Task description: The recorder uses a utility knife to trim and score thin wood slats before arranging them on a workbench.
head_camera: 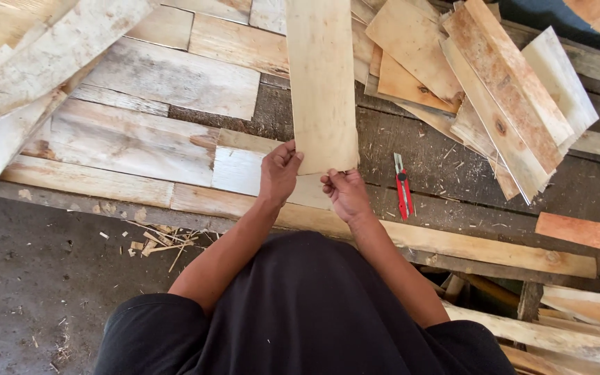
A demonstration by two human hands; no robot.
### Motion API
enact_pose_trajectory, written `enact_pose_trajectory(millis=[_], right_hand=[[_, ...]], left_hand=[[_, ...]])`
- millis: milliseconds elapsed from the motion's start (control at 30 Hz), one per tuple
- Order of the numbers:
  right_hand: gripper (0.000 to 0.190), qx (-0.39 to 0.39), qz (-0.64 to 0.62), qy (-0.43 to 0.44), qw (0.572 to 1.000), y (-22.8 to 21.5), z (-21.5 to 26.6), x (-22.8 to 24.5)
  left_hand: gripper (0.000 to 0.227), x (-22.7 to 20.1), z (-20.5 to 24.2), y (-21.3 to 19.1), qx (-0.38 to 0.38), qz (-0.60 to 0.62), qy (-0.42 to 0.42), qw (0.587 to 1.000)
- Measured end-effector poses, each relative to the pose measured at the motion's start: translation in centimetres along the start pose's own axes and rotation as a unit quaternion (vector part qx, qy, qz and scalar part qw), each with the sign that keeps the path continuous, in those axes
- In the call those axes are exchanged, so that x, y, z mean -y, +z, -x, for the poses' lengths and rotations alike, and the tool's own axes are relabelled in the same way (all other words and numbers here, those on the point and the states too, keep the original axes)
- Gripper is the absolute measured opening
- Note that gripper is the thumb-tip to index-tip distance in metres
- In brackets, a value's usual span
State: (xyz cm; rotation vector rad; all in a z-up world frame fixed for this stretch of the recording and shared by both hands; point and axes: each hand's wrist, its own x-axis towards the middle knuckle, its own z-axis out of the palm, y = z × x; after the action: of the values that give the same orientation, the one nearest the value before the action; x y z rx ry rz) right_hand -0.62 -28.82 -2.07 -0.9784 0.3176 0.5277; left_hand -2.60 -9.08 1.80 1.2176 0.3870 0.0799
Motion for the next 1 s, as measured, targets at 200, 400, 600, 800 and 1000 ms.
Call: enact_pose_trajectory(millis=[200,400,600,800,1000], right_hand=[[0.012,0.004,0.065,-0.023,0.998,2.4,0.0,0.9],[0.022,-0.006,0.063,-0.053,0.997,1.8,-0.5,1.5],[0.031,0.012,0.355,-0.23,0.906,4.4,0.5,5.4],[0.057,-0.073,0.651,-0.534,0.534,9.7,2.0,12.7],[0.03,-0.021,0.671,-0.564,0.481,11.2,1.8,15.6]], left_hand=[[0.031,-1.8,-1.5,-2.3,-0.027,0.083,-0.035,0.996],[0.029,-1.6,-2.0,-4.5,-0.032,0.063,-0.048,0.996],[0.031,-4.2,-0.9,-5.0,-0.001,0.077,-0.06,0.995],[0.03,-6.9,0.7,-6.7,0.041,0.06,-0.104,0.992],[0.033,-11.6,2.0,-8.4,0.12,0.061,-0.115,0.984]])
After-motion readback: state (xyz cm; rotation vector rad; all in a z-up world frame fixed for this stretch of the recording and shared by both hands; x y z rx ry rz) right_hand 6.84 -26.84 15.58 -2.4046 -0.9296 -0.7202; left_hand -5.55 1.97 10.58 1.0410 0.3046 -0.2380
